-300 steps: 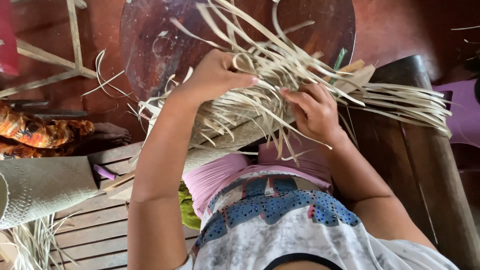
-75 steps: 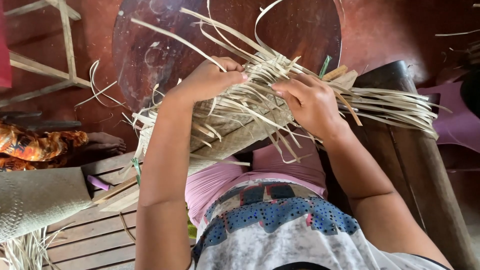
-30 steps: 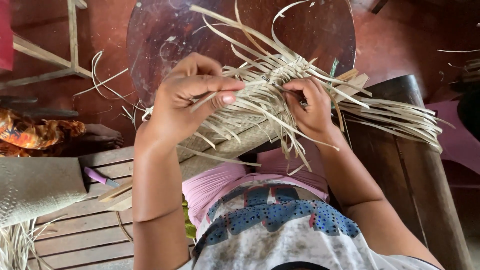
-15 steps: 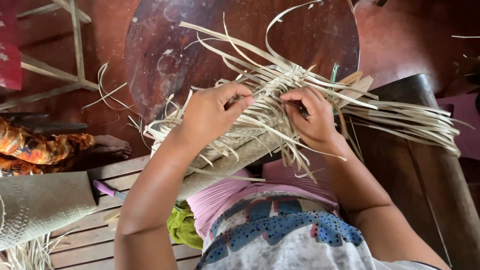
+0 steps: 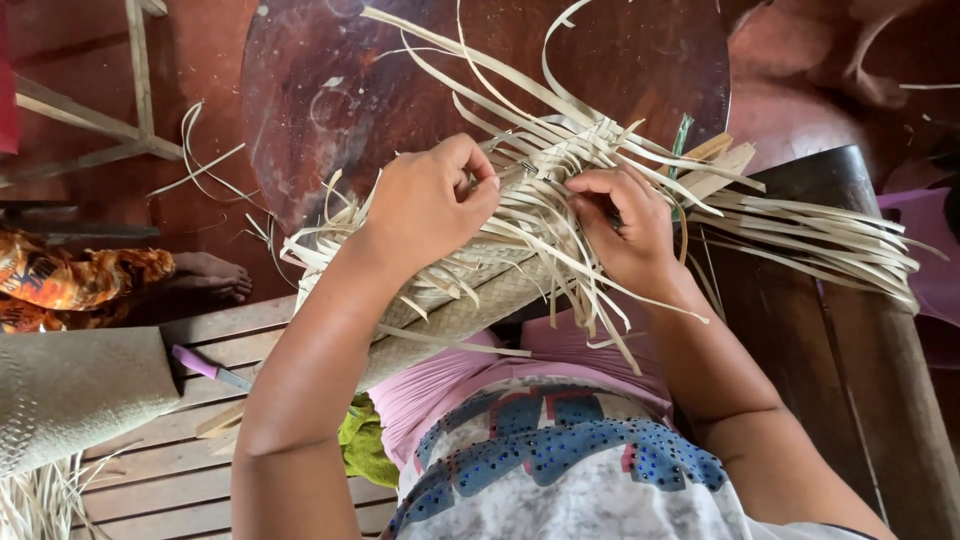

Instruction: Weaving natural fiber strands into a structured object.

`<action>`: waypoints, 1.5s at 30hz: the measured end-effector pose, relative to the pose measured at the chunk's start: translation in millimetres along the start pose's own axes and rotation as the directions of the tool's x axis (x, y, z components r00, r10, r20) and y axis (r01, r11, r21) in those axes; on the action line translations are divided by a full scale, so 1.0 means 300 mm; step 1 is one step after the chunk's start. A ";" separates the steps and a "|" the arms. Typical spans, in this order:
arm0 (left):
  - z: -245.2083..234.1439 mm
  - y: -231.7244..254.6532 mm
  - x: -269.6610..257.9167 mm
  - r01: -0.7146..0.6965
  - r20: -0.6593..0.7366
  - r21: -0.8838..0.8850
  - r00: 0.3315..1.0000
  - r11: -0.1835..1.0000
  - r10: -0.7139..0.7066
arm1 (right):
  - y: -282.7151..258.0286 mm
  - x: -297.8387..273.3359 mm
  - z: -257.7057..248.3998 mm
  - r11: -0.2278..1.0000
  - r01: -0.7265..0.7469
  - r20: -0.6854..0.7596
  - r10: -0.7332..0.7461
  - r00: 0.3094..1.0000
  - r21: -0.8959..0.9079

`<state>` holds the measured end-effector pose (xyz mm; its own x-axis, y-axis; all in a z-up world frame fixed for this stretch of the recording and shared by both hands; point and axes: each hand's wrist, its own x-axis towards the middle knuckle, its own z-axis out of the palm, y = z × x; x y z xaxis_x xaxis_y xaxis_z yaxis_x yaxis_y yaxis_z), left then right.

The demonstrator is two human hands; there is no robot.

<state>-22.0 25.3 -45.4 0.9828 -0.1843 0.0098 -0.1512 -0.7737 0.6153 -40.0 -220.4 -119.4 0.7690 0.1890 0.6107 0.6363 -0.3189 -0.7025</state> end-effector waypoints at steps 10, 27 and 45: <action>-0.008 0.033 -0.019 -0.007 -0.003 -0.051 1.000 0.999 0.007 | -0.002 0.006 0.003 1.000 0.008 -0.004 -0.008 1.000 0.009; -0.109 0.099 -0.079 -0.269 -0.108 -0.472 0.963 0.839 0.248 | 0.009 -0.026 -0.016 0.977 0.158 -0.030 -0.164 0.986 -0.142; -0.015 0.097 -0.108 0.039 -0.004 0.101 0.999 0.994 -0.039 | -0.017 -0.011 -0.037 0.994 0.112 -0.023 -0.112 0.993 0.015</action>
<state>-57.6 11.6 -24.2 0.9884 -0.1517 -0.0111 -0.1226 -0.8378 0.5321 -46.5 -229.8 -113.7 0.6915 0.2020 0.6936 0.7193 -0.2820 -0.6349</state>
